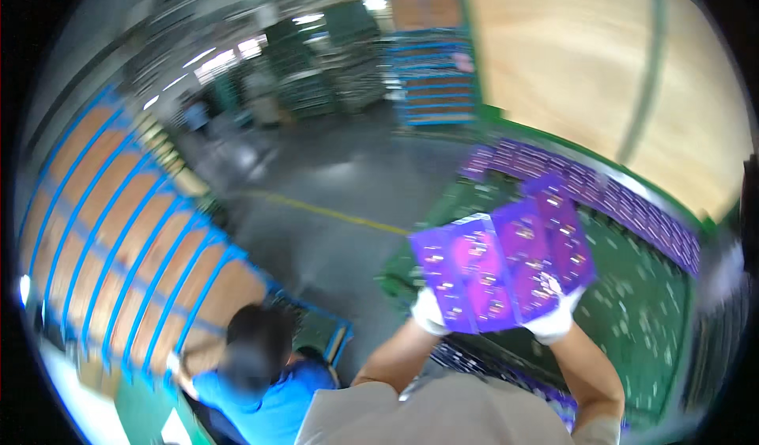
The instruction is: The person picks up purple circuit boards from a green table and places them into a blue rack. They handle the boards one by one, orienting them before insertion. A coworker is visible in the background working at a separate station.
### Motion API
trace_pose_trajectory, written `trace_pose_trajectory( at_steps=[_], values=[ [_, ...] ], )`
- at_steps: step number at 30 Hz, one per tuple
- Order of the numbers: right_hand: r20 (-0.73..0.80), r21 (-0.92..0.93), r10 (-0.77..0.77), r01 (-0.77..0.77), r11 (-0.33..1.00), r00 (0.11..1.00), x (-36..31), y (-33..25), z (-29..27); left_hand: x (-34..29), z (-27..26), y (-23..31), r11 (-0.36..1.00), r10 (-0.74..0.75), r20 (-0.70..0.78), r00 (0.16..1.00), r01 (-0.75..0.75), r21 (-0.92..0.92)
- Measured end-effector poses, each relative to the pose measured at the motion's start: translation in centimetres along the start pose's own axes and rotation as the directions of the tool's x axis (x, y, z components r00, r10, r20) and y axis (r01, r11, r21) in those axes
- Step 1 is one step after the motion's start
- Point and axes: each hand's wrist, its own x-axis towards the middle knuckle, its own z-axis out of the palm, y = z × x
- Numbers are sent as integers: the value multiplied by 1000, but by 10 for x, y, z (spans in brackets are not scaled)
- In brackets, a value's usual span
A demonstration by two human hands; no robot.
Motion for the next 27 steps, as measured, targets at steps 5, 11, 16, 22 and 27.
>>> trace_pose_trajectory(
  at_steps=[5,11,16,22,27],
  values=[
    [290,-392,-158,267,880,944,53,41,57,-30,29,36,976,186,-55,981,-178,123],
    [668,-701,-295,711,57,683,101,109,138,-105,42,104,740,612,-146,777,-498,452],
    [645,-685,-186,669,290,741,131,201,177,-135,59,155,634,773,-286,566,-692,344],
    [673,-658,-90,650,381,734,134,294,206,-187,34,191,468,819,-507,270,-825,317],
    [672,-709,123,587,391,730,111,363,215,-229,32,191,380,882,-450,142,-779,499]
  ],
)
